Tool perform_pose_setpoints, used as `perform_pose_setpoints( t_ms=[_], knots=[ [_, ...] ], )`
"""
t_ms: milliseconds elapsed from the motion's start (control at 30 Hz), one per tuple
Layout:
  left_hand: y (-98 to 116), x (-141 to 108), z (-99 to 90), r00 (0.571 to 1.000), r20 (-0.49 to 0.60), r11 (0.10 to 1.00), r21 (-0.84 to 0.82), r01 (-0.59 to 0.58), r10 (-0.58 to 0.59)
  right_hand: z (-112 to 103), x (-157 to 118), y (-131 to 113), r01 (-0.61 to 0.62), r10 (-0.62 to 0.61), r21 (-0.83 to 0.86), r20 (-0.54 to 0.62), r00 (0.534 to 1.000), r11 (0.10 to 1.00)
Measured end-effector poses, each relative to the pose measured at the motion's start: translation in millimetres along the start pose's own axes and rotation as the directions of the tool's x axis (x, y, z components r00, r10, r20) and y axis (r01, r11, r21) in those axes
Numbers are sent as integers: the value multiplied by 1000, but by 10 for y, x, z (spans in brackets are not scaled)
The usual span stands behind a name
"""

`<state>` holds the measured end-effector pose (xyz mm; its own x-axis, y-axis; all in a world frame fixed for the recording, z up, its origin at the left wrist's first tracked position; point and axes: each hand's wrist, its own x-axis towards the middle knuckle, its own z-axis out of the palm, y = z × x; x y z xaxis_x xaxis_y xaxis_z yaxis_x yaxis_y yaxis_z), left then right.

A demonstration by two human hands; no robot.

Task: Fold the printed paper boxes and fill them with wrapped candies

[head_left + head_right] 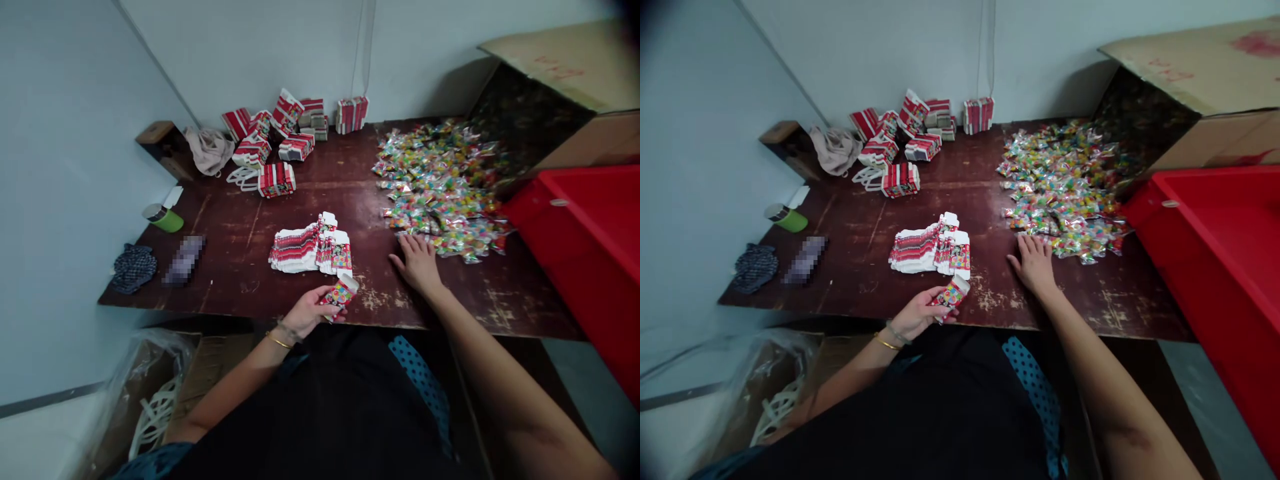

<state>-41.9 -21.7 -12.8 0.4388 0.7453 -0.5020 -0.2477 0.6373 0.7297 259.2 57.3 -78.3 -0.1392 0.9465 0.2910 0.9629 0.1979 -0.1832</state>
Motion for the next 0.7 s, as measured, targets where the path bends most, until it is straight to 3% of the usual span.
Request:
perform_pose_setpoints(
  t_ms=[100,233,300,400,500,600,700],
  knots=[
    [-51,43,75,999,47,1000,-8,11,-10,52,76,8,15,-14,-104,13,1000,994],
    [-107,38,16,997,-12,991,104,-81,83,36,-329,-192,60,-57,-43,63,996,997],
    [-130,35,-13,999,6,981,187,-44,43,-19,-505,-265,83,-84,21,95,992,996],
    [-146,48,8,997,60,961,273,32,-50,-90,-551,-297,63,-68,85,59,996,994],
    [-121,66,70,997,70,973,231,7,-24,-124,-542,-334,27,-30,101,27,999,995],
    [-83,73,88,999,25,985,171,-36,32,-168,-765,-508,117,-141,190,121,983,975],
    [-95,75,57,996,-58,988,144,-58,67,-276,-1105,-772,170,-267,437,172,948,883]
  ],
)
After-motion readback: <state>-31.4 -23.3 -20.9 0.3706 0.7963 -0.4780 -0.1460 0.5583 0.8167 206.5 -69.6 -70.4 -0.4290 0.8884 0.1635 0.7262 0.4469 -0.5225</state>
